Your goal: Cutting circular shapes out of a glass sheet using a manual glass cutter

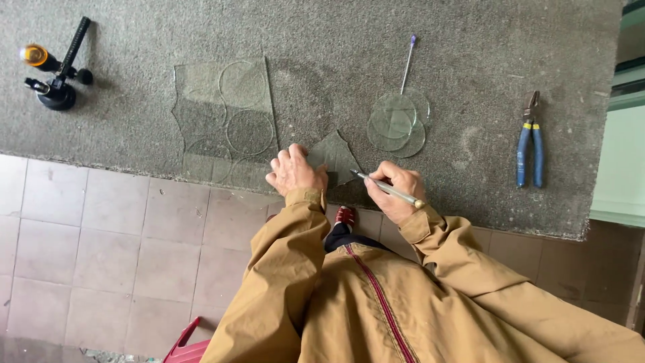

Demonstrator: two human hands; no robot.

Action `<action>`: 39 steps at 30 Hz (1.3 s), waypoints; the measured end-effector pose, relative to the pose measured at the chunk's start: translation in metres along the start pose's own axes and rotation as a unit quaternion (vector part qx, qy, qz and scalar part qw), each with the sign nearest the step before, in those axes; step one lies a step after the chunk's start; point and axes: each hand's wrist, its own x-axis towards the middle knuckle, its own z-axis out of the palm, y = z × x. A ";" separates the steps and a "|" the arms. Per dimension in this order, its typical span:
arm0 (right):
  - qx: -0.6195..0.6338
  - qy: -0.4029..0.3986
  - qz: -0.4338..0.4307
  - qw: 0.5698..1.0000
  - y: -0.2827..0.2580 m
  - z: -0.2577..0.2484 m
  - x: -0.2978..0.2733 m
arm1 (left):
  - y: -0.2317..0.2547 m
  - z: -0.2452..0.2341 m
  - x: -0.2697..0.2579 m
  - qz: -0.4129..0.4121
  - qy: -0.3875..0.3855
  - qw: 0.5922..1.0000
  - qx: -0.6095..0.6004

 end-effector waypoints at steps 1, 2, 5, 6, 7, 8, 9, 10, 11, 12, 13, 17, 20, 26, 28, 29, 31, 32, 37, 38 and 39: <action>-0.018 0.000 -0.010 1.000 0.006 0.003 0.000 | 0.002 -0.003 0.000 -0.005 -0.005 1.000 -0.003; -0.037 0.001 -0.019 0.999 0.011 0.004 0.000 | 0.006 -0.005 0.000 -0.008 -0.011 1.000 -0.006; -0.046 -0.007 -0.044 0.998 0.019 0.012 0.000 | 0.010 -0.012 -0.002 -0.004 -0.002 1.000 -0.020; -0.047 -0.006 -0.042 0.998 0.017 0.012 0.002 | 0.011 -0.009 0.001 -0.003 -0.004 1.000 -0.021; -0.059 -0.016 -0.051 0.997 0.016 0.012 0.004 | 0.012 -0.006 0.003 -0.009 0.001 1.000 -0.016; -0.070 -0.027 -0.059 0.995 0.014 0.012 0.005 | 0.012 -0.003 0.004 -0.015 0.006 1.000 -0.010; -0.071 -0.027 -0.057 0.996 0.012 0.012 0.004 | 0.014 -0.007 0.001 -0.014 0.004 1.000 -0.009; -0.067 -0.032 -0.056 0.996 0.009 0.011 0.005 | 0.018 -0.012 -0.001 -0.013 0.005 1.000 -0.014; -0.064 -0.037 -0.056 0.996 0.005 0.009 0.006 | 0.022 -0.018 -0.004 -0.013 0.006 1.000 -0.018; -0.065 -0.032 -0.055 0.996 0.002 0.008 0.005 | 0.023 -0.018 -0.004 -0.008 0.007 1.000 -0.018; -0.059 -0.037 -0.054 0.996 -0.002 0.007 0.004 | 0.025 -0.018 -0.004 -0.017 0.008 1.000 -0.013; -0.052 -0.043 -0.040 0.997 -0.003 0.004 -0.010 | 0.031 -0.025 -0.007 -0.028 0.004 1.000 -0.004; -0.056 -0.046 0.019 0.997 0.000 0.002 -0.019 | 0.030 -0.031 0.009 -0.032 -0.107 0.993 0.032; 0.091 -0.009 0.116 0.989 0.016 -0.030 -0.074 | -0.044 0.036 0.043 0.126 -0.170 0.968 -0.134; 0.140 -0.013 0.150 0.979 0.023 -0.046 -0.101 | -0.048 0.019 0.013 0.098 -0.199 0.940 -0.259; 0.187 -0.029 0.180 0.965 0.025 -0.054 -0.119 | -0.051 0.012 -0.004 0.056 -0.226 0.893 -0.385; 0.101 -0.043 0.303 0.947 0.024 -0.043 -0.158 | -0.066 0.008 -0.018 0.056 -0.274 0.864 -0.419; 0.012 -0.074 0.413 0.908 0.024 -0.038 -0.177 | -0.074 0.008 -0.024 0.045 -0.308 0.830 -0.463; 0.254 -0.029 0.394 0.883 -0.044 -0.002 -0.207 | -0.092 -0.011 -0.046 0.094 -0.379 0.820 -0.418; 0.265 -0.033 0.373 0.889 -0.054 0.004 -0.209 | -0.093 -0.020 -0.051 0.113 -0.392 0.823 -0.395; 0.271 -0.029 0.378 0.885 -0.055 0.014 -0.221 | -0.101 -0.023 -0.059 0.111 -0.398 0.824 -0.387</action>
